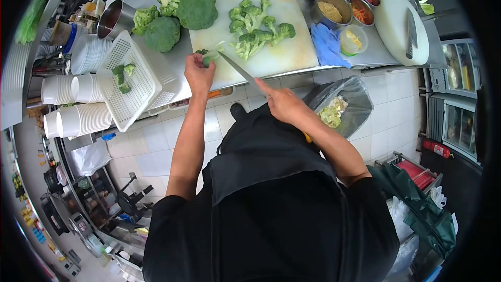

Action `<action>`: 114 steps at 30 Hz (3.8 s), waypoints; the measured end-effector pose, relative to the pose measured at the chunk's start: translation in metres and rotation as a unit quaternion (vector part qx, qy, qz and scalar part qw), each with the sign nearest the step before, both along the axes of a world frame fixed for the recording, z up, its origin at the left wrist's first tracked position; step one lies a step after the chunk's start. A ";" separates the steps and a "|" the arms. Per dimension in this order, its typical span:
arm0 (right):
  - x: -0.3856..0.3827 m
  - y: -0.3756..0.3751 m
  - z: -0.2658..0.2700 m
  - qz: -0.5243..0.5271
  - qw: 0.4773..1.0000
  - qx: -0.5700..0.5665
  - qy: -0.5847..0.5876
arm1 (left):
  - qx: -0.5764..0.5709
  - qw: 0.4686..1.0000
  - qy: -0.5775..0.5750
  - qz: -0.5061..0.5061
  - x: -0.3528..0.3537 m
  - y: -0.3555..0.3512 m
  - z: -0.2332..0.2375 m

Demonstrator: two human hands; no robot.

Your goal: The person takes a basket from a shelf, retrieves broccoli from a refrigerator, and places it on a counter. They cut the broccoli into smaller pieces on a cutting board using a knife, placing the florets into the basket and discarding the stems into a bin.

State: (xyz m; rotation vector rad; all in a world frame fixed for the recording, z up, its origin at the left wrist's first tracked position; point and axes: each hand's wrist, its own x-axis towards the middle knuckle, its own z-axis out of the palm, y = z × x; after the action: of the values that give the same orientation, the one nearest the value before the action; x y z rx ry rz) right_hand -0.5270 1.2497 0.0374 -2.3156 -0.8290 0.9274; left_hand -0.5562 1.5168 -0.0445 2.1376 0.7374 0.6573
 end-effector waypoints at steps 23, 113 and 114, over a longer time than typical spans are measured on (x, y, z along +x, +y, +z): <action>0.019 0.053 -0.040 0.057 0.993 0.102 -0.031 | 0.112 0.962 0.043 -0.247 0.102 0.016 0.024; 0.011 -0.036 -0.029 0.016 0.996 0.074 0.046 | -0.236 0.965 0.074 0.089 -0.050 0.122 0.078; 0.009 -0.036 -0.025 0.011 0.996 0.077 0.044 | -0.120 0.984 0.071 0.110 -0.051 0.128 0.094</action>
State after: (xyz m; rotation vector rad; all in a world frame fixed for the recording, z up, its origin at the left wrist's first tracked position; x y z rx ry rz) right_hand -0.5181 1.2135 0.0127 -2.1232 -0.8599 0.9343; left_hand -0.6075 1.6446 0.0497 1.9113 1.0871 0.5030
